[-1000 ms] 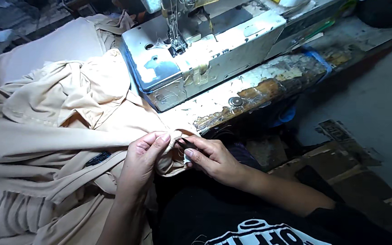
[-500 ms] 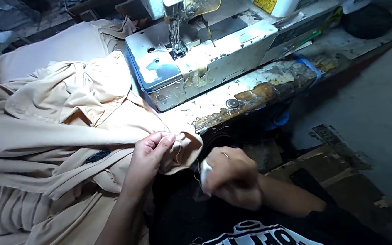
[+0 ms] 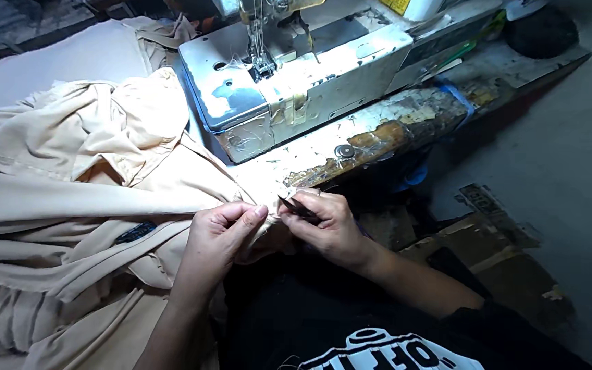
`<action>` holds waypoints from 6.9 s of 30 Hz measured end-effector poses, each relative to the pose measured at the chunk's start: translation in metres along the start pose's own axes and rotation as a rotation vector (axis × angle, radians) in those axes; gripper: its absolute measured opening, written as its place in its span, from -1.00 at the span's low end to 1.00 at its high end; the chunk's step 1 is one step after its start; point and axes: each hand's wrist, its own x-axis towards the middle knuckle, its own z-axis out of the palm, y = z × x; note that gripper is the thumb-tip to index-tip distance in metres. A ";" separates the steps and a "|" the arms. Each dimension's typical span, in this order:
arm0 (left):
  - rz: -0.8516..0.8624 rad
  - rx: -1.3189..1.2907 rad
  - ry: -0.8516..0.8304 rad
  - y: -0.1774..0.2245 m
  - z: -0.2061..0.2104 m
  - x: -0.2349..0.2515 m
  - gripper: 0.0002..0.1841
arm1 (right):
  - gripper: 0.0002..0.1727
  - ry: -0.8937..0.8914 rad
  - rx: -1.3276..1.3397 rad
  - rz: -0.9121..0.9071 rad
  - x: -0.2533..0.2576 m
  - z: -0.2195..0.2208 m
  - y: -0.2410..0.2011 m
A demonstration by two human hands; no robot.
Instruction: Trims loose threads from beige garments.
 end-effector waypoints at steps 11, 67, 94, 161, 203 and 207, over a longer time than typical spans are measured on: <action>-0.031 -0.147 -0.066 -0.001 0.002 0.001 -0.79 | -0.82 -0.284 0.108 -0.275 0.007 -0.008 0.001; 0.135 0.066 0.055 0.012 -0.010 -0.004 -0.86 | -0.73 -0.111 -0.235 -0.086 0.006 -0.003 -0.020; 0.164 0.100 0.040 0.012 -0.006 -0.006 -0.87 | -0.81 0.019 -0.269 -0.176 0.010 0.001 -0.010; 0.025 -0.273 -0.085 0.016 -0.012 0.034 -0.93 | -0.87 -0.216 0.659 0.443 0.060 -0.041 0.010; 0.049 -0.197 0.018 0.022 -0.006 0.018 -0.84 | -0.82 -0.105 0.329 -0.309 0.016 -0.021 -0.034; 0.042 -0.198 0.028 0.024 -0.004 0.017 -0.86 | -0.78 0.073 -0.069 -0.261 0.024 -0.016 -0.020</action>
